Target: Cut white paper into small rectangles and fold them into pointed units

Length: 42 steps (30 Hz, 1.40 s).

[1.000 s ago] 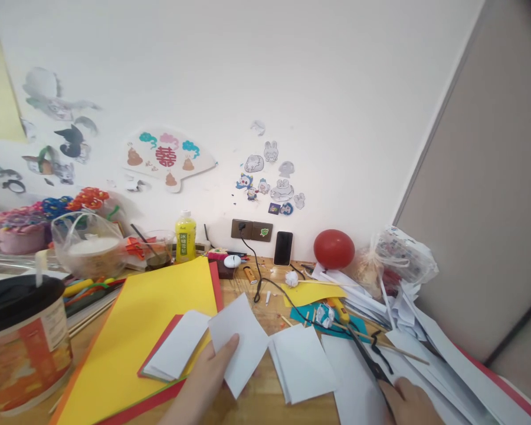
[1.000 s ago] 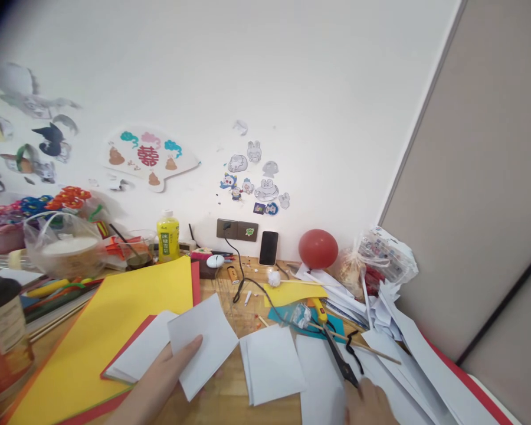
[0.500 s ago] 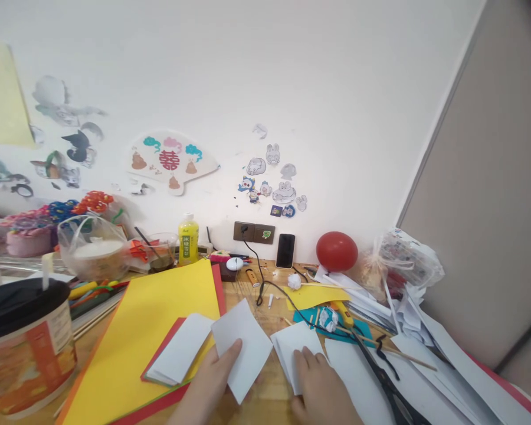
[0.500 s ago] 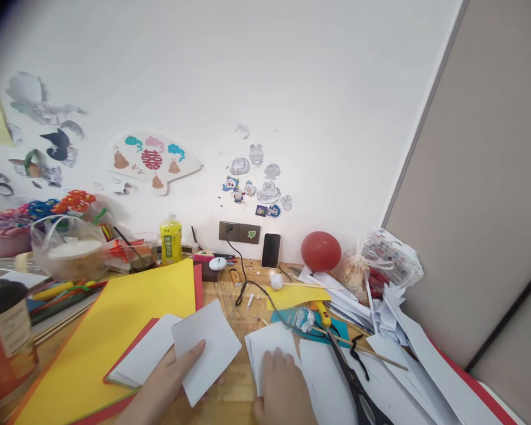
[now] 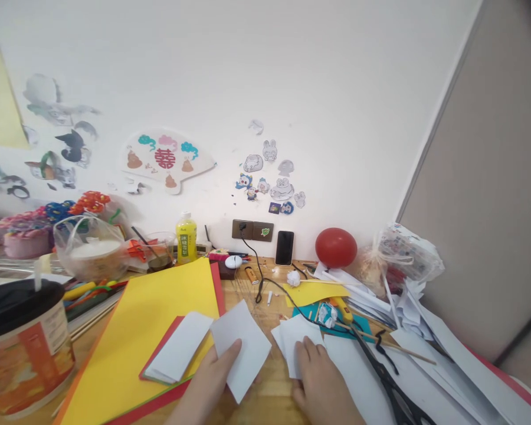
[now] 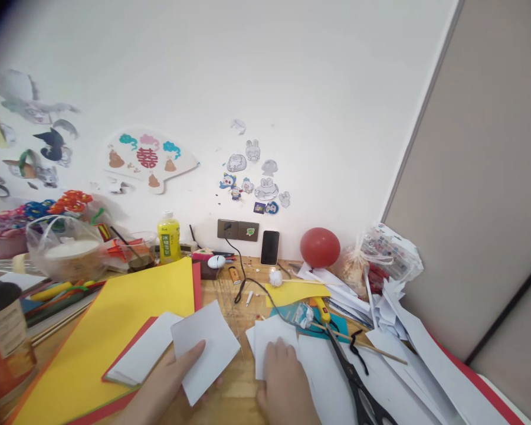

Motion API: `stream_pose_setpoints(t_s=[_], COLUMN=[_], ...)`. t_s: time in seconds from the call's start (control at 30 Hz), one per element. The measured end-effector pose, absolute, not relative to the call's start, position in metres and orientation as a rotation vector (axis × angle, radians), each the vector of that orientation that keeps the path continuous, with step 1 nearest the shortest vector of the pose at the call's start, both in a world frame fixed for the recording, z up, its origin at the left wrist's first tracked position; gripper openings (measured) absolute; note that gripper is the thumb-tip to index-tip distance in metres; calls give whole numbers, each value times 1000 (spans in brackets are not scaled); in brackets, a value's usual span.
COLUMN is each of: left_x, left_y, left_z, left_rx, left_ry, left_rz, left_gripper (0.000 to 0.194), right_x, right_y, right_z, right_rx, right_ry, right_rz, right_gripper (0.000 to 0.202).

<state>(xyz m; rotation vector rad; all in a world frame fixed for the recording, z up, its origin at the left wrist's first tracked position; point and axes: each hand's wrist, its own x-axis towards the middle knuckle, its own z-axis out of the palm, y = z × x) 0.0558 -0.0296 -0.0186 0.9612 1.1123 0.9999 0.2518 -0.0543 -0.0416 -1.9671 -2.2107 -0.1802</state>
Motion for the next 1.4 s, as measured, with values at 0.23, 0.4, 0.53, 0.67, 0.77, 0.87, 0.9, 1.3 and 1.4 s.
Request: stream_pose_setpoints(t_s=[0.23, 0.4, 0.53, 0.67, 0.77, 0.87, 0.9, 1.3, 1.4], left_x=[53, 57, 64, 65, 65, 64, 64, 69, 73], left_y=[-38, -35, -39, -47, -50, -52, -52, -47, -52], left_z=[-9, -19, -34, -35, -29, -23, -22, -24, -34], left_rx=[913, 839, 791, 826, 964, 1100, 1128, 1492, 1478], left_ry=[1098, 1018, 923, 895, 900, 927, 935, 1017, 960], left_rz=[1040, 1005, 968, 1054, 1013, 948, 943, 967, 1064], left_gripper=[45, 52, 65, 66, 66, 59, 55, 49, 56], right_x=[272, 282, 262, 241, 243, 253, 256, 248, 245], right_y=[-44, -50, -61, -64, -64, -64, -64, -62, -63], right_z=[-62, -44, -25, -24, -33, -45, -48, -31, -34], right_rx=[-1805, -1475, -946, -693, -750, -945, -1032, -963, -997], right_ry=[-2129, -2031, -2073, -2223, -2260, -1994, -1856, -1231, -1204], right_rz=[-450, -678, -961, -928, -441, 66, 179, 1206, 1132], right_gripper=[48, 39, 37, 31, 38, 49, 52, 41, 35])
